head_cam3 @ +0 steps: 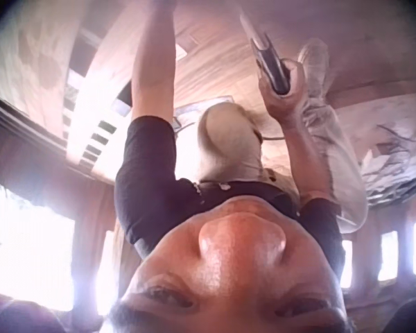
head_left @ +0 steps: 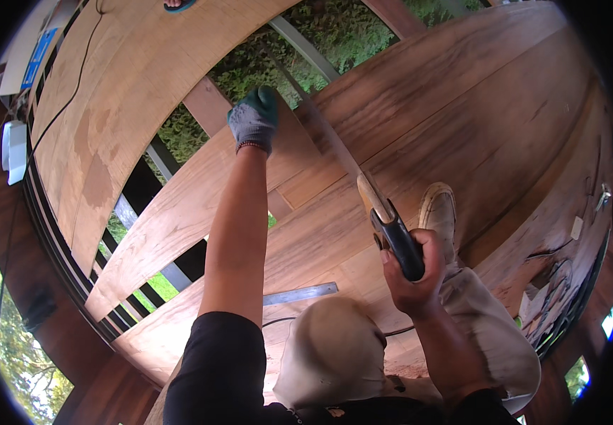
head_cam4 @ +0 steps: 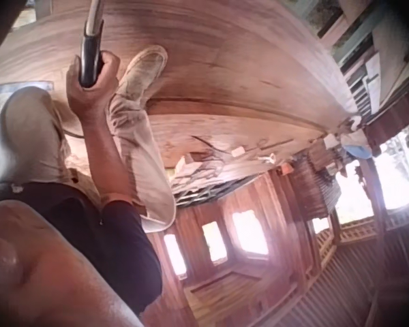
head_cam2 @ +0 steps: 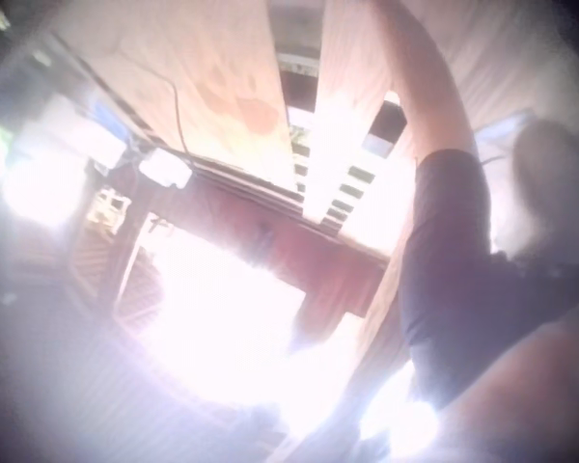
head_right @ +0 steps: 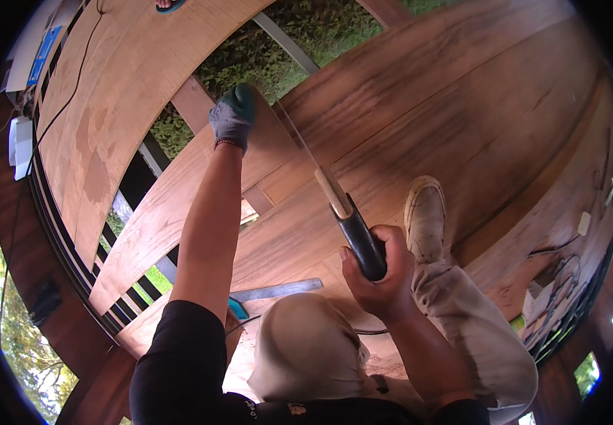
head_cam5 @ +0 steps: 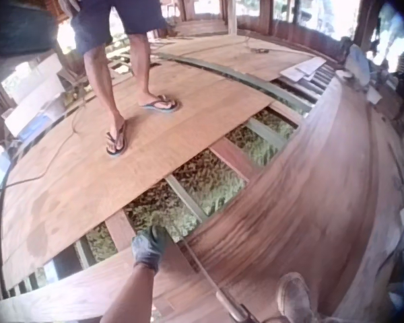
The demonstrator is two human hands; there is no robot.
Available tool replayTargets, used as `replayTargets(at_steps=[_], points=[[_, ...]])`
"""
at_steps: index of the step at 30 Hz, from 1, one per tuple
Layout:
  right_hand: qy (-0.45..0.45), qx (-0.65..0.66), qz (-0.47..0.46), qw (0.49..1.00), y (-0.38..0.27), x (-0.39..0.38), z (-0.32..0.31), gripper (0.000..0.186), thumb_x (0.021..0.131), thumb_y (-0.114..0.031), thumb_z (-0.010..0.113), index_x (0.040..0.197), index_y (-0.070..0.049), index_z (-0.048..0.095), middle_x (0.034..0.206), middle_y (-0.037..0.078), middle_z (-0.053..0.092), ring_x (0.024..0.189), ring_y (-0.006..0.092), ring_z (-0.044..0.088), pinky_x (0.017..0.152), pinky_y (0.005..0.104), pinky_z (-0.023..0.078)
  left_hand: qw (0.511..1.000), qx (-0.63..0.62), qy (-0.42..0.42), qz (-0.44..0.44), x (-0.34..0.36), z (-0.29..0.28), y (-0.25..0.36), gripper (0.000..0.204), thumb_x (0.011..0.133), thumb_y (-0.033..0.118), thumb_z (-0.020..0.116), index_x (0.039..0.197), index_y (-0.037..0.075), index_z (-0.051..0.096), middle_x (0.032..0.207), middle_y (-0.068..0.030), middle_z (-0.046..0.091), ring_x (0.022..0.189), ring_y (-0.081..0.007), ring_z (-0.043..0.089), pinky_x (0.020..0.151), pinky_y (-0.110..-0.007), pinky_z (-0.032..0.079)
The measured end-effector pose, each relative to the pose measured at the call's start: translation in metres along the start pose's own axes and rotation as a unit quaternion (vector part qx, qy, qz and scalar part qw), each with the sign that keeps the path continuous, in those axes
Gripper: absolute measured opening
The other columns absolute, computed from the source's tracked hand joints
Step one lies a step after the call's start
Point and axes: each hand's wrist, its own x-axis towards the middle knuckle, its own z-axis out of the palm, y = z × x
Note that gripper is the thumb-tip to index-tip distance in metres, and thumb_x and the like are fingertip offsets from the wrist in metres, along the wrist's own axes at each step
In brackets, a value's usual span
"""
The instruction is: The person measures and marks a wooden plank with a square and pencil, then uses a hand saw to cut along the marked line. The person adjusts the plank and continues sawing to complete the cut.
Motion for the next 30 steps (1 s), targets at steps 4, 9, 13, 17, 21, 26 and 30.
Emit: replayTargets(at_steps=[4,9,13,17,21,26,30], points=[[-0.026,-0.042,-0.007,0.999,0.001,0.0,0.005,0.035,0.083,-0.008,0.077,0.108,-0.001,0.053,0.077,0.009,0.066,0.06,0.0148,0.065,0.057,0.028,0.051,0.999,0.001,-0.025,-0.022,0.003,-0.005,0.001,0.052,0.1,0.047,0.035,0.098,0.01,0.072,0.095,-0.0232,0.071,0.093,-0.0435,0.067,0.084,-0.053,0.051],[-0.04,-0.056,-0.068,0.995,0.006,-0.001,0.012,0.038,0.077,-0.006,0.077,0.107,-0.001,0.055,0.076,0.011,0.065,0.061,0.0263,0.067,0.055,0.036,0.053,0.997,-0.008,-0.066,-0.044,0.004,-0.008,0.005,0.053,0.099,0.052,0.037,0.101,0.012,0.072,0.101,-0.0213,0.071,0.098,-0.0433,0.066,0.085,-0.054,0.051],[-0.048,-0.063,-0.088,0.993,0.002,-0.004,0.014,0.039,0.073,-0.002,0.076,0.106,0.0,0.056,0.074,0.012,0.063,0.06,0.0285,0.065,0.054,0.037,0.052,0.997,-0.023,-0.063,-0.026,0.004,-0.005,-0.006,0.052,0.096,0.058,0.042,0.102,0.016,0.072,0.103,-0.0182,0.071,0.099,-0.0423,0.066,0.084,-0.053,0.052],[-0.035,-0.06,-0.094,0.993,0.0,-0.004,0.015,0.04,0.072,-0.002,0.076,0.105,0.001,0.055,0.075,0.013,0.063,0.06,0.0296,0.065,0.053,0.0375,0.052,0.998,-0.029,-0.059,-0.019,0.004,-0.004,-0.007,0.052,0.096,0.057,0.043,0.102,0.015,0.073,0.103,-0.0183,0.071,0.099,-0.0421,0.066,0.083,-0.053,0.052],[-0.019,-0.073,-0.09,0.993,-0.001,0.0,0.018,0.041,0.071,-0.002,0.077,0.106,0.001,0.055,0.077,0.014,0.063,0.061,0.0303,0.066,0.054,0.0377,0.053,0.998,0.019,-0.053,-0.038,0.009,0.001,-0.005,0.049,0.098,0.054,0.042,0.101,0.015,0.072,0.103,-0.019,0.071,0.099,-0.043,0.066,0.083,-0.054,0.052],[-0.043,-0.062,-0.082,0.994,0.007,-0.003,0.019,0.044,0.069,-0.003,0.078,0.107,0.0,0.056,0.08,0.015,0.065,0.063,0.0313,0.066,0.056,0.0377,0.053,0.999,-0.023,-0.022,-0.005,0.003,0.001,-0.006,0.047,0.099,0.05,0.042,0.1,0.013,0.071,0.099,-0.0201,0.072,0.095,-0.0449,0.066,0.081,-0.055,0.051],[-0.048,-0.084,-0.093,0.991,0.0,-0.006,0.016,0.047,0.067,-0.005,0.08,0.107,0.0,0.056,0.08,0.014,0.065,0.065,0.0316,0.067,0.057,0.0386,0.054,0.999,-0.023,-0.036,-0.015,0.007,0.002,-0.008,0.049,0.099,0.052,0.042,0.098,0.012,0.07,0.095,-0.0205,0.071,0.094,-0.0453,0.066,0.078,-0.055,0.051]])
